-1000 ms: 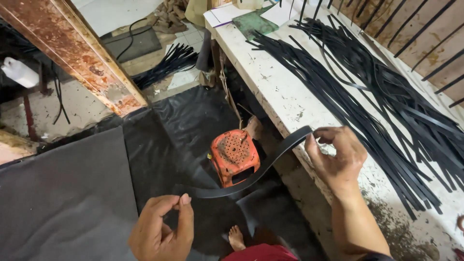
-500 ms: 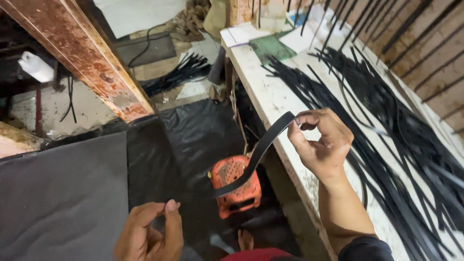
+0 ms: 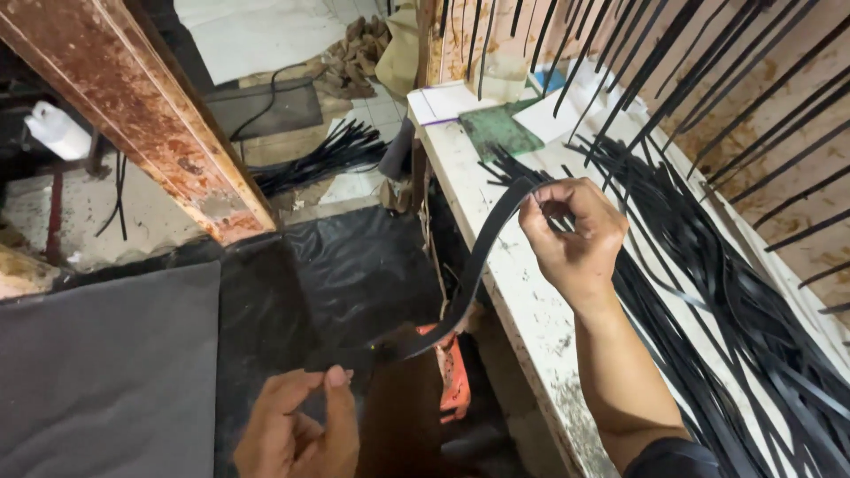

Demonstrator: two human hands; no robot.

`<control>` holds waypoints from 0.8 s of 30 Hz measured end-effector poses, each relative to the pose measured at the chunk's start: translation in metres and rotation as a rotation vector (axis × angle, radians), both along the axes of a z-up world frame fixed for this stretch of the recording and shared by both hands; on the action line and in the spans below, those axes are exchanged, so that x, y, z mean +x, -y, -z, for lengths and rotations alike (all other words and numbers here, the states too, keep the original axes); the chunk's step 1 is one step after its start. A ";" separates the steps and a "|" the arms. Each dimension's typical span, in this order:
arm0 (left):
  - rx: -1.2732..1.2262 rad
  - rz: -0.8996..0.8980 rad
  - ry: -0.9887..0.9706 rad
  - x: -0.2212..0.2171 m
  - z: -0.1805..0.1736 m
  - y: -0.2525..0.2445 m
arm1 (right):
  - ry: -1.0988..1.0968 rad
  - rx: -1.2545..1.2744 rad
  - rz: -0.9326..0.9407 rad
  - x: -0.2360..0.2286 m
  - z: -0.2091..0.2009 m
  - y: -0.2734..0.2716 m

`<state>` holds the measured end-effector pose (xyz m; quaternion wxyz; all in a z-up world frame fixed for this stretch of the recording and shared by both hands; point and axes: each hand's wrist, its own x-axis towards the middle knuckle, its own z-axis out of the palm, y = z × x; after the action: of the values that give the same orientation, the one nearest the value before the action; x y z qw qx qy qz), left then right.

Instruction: The person selects black cable strips from a pile, cuts them with scissors, and uses a small handheld device to process the ends. The person then hangs the processed strips on a wall-mounted rack using colorful clothespins.

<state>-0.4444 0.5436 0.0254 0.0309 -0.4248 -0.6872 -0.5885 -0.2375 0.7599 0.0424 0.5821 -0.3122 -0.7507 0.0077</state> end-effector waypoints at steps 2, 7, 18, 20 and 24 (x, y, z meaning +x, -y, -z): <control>0.022 0.016 0.023 0.000 0.006 -0.013 | -0.018 0.008 0.006 -0.003 0.004 -0.007; 0.014 0.020 0.076 -0.005 0.019 -0.053 | -0.014 0.021 0.078 -0.007 0.016 -0.036; -0.187 -0.044 0.135 -0.025 0.053 -0.117 | -0.156 -0.094 0.019 -0.026 0.043 -0.086; -0.149 -0.020 0.132 -0.028 0.060 -0.132 | -0.186 -0.083 -0.005 -0.025 0.052 -0.103; -0.142 0.045 0.238 -0.029 0.023 -0.188 | -0.193 -0.099 0.122 -0.019 0.041 -0.144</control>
<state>-0.4732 0.7314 0.0025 -0.0944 -0.3685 -0.7163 -0.5850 -0.2567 0.9037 0.0010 0.6352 -0.3833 -0.6694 0.0395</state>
